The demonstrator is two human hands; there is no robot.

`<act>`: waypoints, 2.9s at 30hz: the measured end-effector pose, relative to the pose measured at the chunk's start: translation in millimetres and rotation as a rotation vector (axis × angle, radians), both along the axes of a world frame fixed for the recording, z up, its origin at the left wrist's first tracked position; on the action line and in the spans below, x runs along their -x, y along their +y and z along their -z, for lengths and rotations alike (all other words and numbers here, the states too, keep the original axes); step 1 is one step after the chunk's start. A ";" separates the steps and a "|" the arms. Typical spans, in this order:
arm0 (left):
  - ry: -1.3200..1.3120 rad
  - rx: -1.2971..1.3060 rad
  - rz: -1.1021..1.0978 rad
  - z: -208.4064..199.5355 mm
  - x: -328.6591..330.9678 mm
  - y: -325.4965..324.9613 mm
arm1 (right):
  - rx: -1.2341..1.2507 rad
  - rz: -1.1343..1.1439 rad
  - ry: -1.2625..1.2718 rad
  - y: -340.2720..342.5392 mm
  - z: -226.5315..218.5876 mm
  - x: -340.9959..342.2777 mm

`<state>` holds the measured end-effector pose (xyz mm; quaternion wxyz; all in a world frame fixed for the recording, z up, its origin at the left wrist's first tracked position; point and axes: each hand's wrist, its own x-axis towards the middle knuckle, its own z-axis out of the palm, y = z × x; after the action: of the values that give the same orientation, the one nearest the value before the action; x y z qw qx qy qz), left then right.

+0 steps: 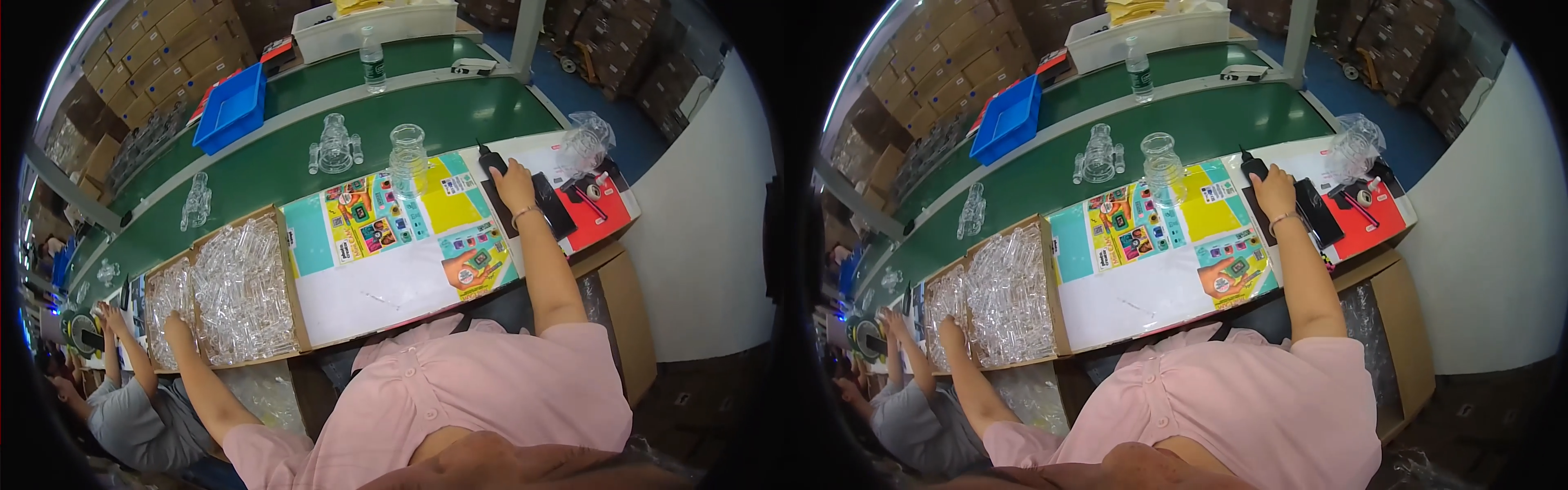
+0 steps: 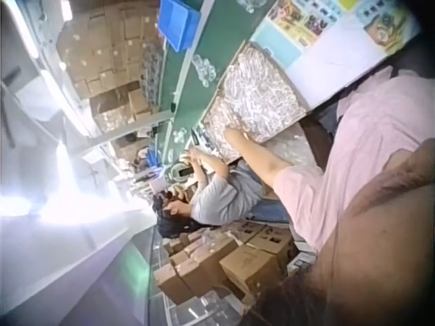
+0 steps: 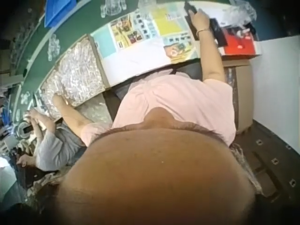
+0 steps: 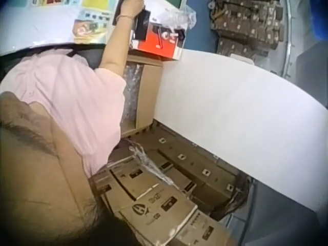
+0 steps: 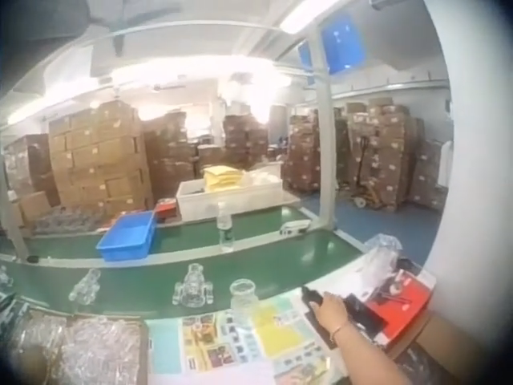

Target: The recorder uses a handheld tool to assemble and inspect plastic components on a factory production line.

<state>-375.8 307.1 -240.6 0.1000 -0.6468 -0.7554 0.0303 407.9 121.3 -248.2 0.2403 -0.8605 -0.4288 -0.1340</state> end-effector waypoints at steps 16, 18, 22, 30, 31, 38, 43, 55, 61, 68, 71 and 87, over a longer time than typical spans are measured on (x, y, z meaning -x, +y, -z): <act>-2.031 -0.058 0.621 -77.5 -286.1 -159.8 | -0.715 -0.337 0.943 -57.2 -50.8 65.0; -2.146 0.016 0.628 -75.9 -304.3 -176.7 | -0.754 -0.463 0.991 -74.4 -67.2 78.2; -2.236 0.142 0.635 -80.8 -328.5 -194.3 | -0.865 -0.690 1.077 -101.1 -84.0 91.5; -2.146 0.111 0.762 -89.8 -355.9 -221.3 | -1.290 -0.768 1.666 -95.3 -103.3 122.1; -2.150 0.111 0.760 -91.7 -357.6 -225.0 | -1.286 -0.768 1.663 -90.6 -109.9 128.4; -1.935 -0.088 0.956 -95.0 -372.8 -239.6 | -1.193 -0.746 1.778 -74.8 -144.0 192.3; -1.862 -0.143 0.989 -94.0 -371.9 -246.1 | -0.883 -1.004 1.293 -94.1 -145.0 203.9; -1.853 -0.061 0.983 -100.4 -369.0 -250.6 | -0.783 -0.977 0.912 -105.3 -137.3 210.9; -1.814 -0.101 1.017 -99.5 -368.2 -250.8 | -0.725 -1.000 0.904 -110.1 -136.7 209.6; -1.751 -0.194 1.044 -101.5 -369.6 -249.9 | -0.751 -1.055 0.872 -117.4 -139.0 210.5; -1.701 -0.263 1.068 -101.7 -370.2 -249.3 | -0.738 -1.071 0.879 -118.2 -139.1 210.4; -1.391 -0.421 1.136 -107.8 -366.1 -246.7 | -0.728 -1.117 0.827 -116.9 -140.3 205.7</act>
<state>-9.7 60.4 -132.8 -0.2612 -0.7614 -0.2046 -0.5569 202.2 4.5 -107.9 0.6793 -0.3644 -0.6028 0.2059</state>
